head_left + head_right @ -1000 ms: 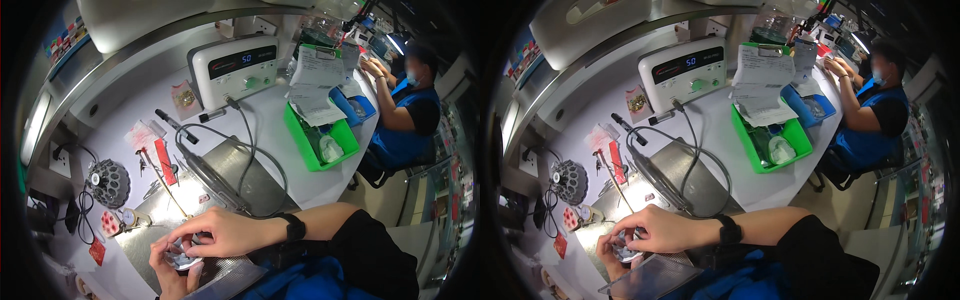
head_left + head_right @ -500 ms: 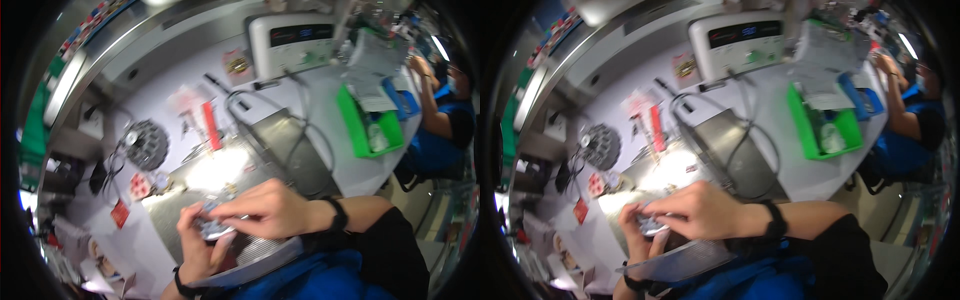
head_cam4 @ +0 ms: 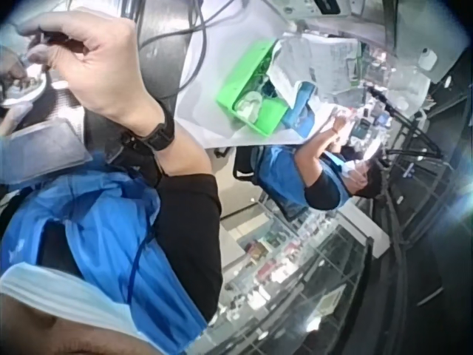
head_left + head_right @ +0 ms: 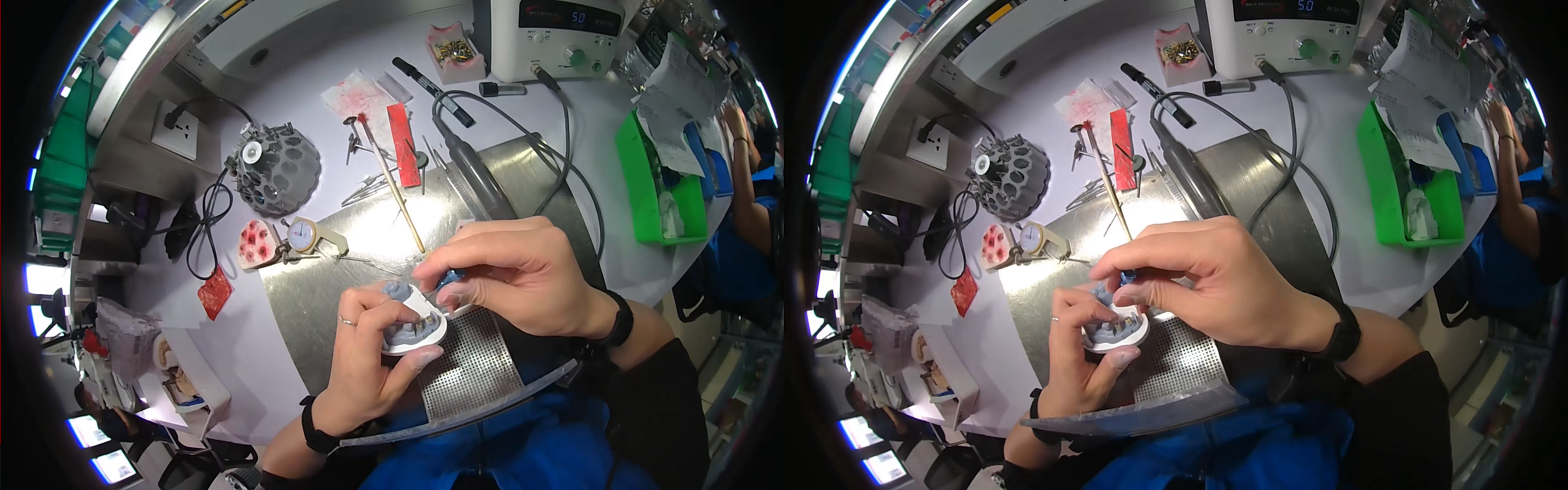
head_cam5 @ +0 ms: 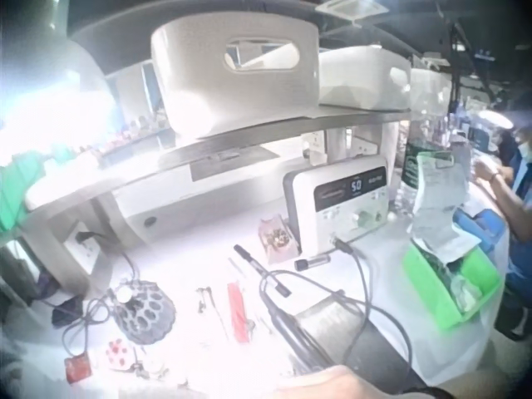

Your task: The recorder is assembling and inspecting various components of a dental prosthesis, including teeth and a stone model base, using specialized lab tools.

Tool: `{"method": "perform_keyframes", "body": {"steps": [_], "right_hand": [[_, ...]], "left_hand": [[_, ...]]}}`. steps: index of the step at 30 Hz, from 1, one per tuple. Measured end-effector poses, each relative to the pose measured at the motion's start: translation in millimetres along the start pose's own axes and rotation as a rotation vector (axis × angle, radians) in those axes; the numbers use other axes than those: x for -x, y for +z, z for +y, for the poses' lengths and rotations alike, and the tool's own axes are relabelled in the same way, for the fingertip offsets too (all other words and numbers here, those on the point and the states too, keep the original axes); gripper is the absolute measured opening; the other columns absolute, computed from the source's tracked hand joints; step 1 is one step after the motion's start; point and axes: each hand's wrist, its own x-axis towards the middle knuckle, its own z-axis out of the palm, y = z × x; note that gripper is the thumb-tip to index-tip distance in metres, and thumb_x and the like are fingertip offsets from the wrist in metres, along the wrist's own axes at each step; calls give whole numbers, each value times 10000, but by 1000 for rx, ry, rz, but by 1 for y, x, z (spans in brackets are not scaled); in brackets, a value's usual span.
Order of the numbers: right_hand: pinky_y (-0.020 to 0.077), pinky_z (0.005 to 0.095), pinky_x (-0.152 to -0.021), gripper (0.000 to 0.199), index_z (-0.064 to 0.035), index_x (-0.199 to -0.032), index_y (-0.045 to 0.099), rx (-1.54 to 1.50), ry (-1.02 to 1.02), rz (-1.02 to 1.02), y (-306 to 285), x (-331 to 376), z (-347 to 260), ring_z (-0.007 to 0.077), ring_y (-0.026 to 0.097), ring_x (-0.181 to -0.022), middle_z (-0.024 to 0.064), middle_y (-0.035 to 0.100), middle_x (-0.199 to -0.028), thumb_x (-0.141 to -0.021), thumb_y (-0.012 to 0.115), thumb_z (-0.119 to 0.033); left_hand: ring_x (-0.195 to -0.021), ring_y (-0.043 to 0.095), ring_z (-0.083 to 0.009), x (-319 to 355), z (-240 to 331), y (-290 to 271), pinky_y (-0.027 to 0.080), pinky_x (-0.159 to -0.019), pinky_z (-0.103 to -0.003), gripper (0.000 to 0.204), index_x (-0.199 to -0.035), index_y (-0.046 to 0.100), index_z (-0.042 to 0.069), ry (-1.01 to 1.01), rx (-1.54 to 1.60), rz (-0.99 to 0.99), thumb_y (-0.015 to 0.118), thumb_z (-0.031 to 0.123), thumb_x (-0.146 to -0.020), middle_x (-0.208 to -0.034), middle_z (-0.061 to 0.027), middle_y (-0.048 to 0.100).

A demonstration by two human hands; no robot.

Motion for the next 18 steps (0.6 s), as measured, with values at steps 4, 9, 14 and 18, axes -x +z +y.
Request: {"method": "perform_keyframes", "body": {"steps": [4, 9, 14, 18], "right_hand": [[603, 288, -746, 269, 39, -1157, 752, -37, 42, -15, 6, 2, -3, 177, 756, -853, 144, 774, -957, -888, 759, 54], [603, 277, -732, 276, 24, -1173, 753, 15, -15, -45, 8, 4, 1, 168, 762, -815, 128, 776, -928, -900, 738, 60], [599, 273, -722, 278, 27, -1176, 751, 32, -18, -29, 8, 6, 4, 165, 761, -807, 130, 776, -929, -902, 732, 63], [594, 268, -706, 278, 33, -1176, 749, 5, -42, -11, 11, 4, 2, 159, 751, -776, 133, 775, -936, -901, 727, 70]], "left_hand": [[-986, 517, -262, 0, 0, 0, 460, -838, -376, 491, -1190, 602, 76, 7, -34, -28, 891, 223, -822, -1075, -107, 522], [-992, 517, -262, 1, 2, 1, 453, -835, -368, 494, -1184, 603, 74, 33, -74, -20, 894, 228, -817, -1077, -107, 527], [-994, 521, -268, -2, 0, 2, 453, -845, -368, 486, -1168, 602, 69, 52, -86, -52, 895, 228, -814, -1081, -111, 532], [-1014, 530, -278, -1, 5, 0, 460, -872, -383, 475, -1149, 601, 65, 30, -74, -48, 895, 228, -814, -1091, -118, 537]]}}
